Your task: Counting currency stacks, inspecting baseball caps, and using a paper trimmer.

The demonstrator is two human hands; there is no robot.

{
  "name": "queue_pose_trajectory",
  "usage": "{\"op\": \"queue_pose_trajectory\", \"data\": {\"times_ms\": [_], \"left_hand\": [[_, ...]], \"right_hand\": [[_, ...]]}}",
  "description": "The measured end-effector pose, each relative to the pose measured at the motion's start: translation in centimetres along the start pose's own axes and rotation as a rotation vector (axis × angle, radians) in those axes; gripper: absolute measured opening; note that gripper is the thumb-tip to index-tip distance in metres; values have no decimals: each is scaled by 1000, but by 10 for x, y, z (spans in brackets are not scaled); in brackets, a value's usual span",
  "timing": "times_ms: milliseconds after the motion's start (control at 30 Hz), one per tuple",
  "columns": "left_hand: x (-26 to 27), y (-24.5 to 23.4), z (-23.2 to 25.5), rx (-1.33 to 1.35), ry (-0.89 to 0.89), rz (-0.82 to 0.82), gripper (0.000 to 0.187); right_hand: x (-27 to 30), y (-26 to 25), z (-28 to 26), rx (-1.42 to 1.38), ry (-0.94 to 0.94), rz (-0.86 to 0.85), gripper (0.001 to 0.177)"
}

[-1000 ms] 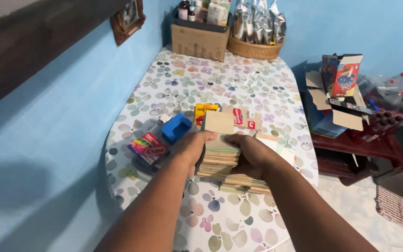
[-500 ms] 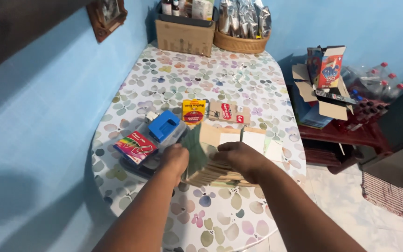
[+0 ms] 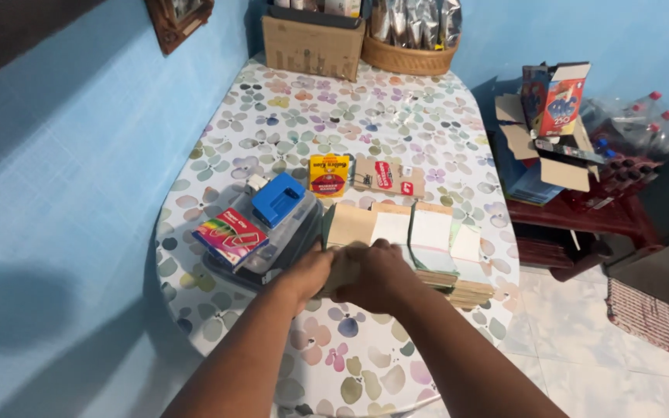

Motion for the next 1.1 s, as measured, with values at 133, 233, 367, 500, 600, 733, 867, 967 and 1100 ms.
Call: {"op": "queue_pose_trajectory", "data": {"times_ms": [133, 233, 367, 500, 600, 733, 867, 967, 1100], "left_hand": [[-45, -9, -5, -205, 161, 164, 62], [-43, -17, -1, -200, 153, 203, 66], [-73, -16, -12, -90, 272, 188, 66], [-77, -38, 10, -380, 602, 596, 77], [-22, -23, 27, -268, 192, 351, 65], [-31, -5, -3, 114, -11, 178, 59], [-20, 3, 6, 152, 26, 11, 69], [-18, -6, 16, -25, 54, 122, 76], [-5, -20, 64, -465, 288, 418, 82]], "right_hand": [[20, -6, -13, 288, 194, 15, 75], [12, 12, -6, 340, 115, 21, 84], [9, 20, 3, 376, 3, 78, 73], [13, 15, 9, 374, 40, 47, 57], [12, 9, 1, 395, 1, 84, 60], [8, 15, 7, 429, -23, 84, 51], [8, 12, 14, 271, 41, 47, 56], [11, 9, 15, 206, 17, 85, 69], [23, -17, 22, 147, -33, 268, 76]]}}
Point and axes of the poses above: each hand's wrist, its own x-axis away from the middle knuckle, its own y-axis out of the palm, z = x × y, the point moved 10 cm from there along -x, towards the middle knuckle, and after that the axes turned 10 degrees about -x, right-handed, at the moved point
